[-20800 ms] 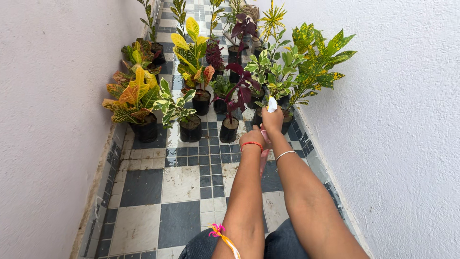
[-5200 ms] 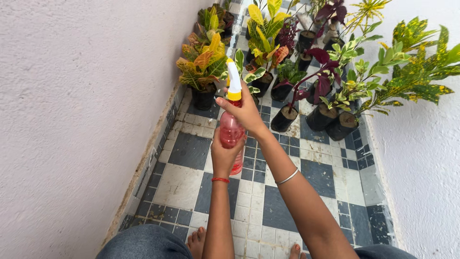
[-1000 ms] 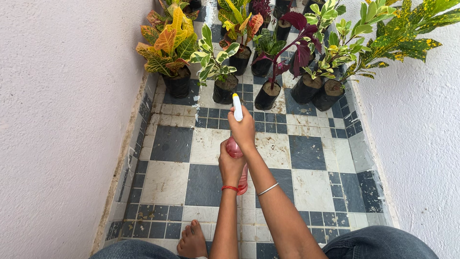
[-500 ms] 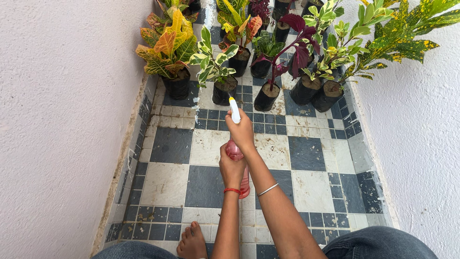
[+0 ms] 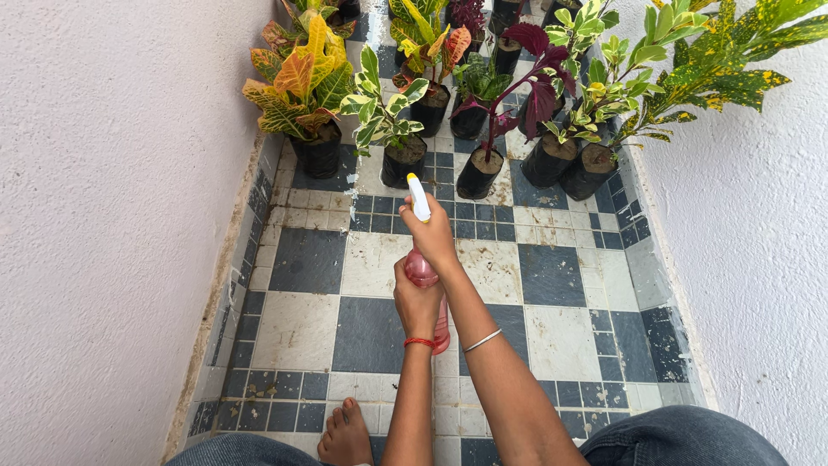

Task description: The person sits on a tiled floor and uses a pink spray bottle to mist a row of potted plants. They systematically move from one plant to the next, spraying the leaves and soil of each pot.

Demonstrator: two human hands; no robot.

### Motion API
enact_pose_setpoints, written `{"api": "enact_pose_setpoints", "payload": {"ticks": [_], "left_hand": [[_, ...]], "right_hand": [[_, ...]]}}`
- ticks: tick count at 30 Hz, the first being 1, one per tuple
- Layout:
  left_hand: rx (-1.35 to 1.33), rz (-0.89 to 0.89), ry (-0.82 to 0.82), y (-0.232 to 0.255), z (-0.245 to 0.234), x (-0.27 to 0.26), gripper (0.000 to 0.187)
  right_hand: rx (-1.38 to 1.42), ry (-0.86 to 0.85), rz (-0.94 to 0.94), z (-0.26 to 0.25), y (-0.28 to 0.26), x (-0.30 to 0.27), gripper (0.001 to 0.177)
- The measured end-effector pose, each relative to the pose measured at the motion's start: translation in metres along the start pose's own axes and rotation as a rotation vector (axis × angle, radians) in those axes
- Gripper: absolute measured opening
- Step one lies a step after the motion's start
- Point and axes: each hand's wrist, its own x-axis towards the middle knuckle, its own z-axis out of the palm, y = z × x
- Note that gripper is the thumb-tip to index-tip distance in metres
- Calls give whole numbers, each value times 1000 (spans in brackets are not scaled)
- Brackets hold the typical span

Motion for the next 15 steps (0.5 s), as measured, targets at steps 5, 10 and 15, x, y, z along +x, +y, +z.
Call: {"api": "enact_pose_setpoints", "payload": {"ticks": [5,10,15], "left_hand": [[-107,125,-152,22,-6,1,71],[-88,277,-387,54,-4,-9,75],[-95,336,-445,81,8,-35,70]], "right_hand": [[88,99,-53,-17,-23,-1,23],[167,311,-164,-65,-54,-10,21],[98,437,-185,-100,-77,-29,15]]}}
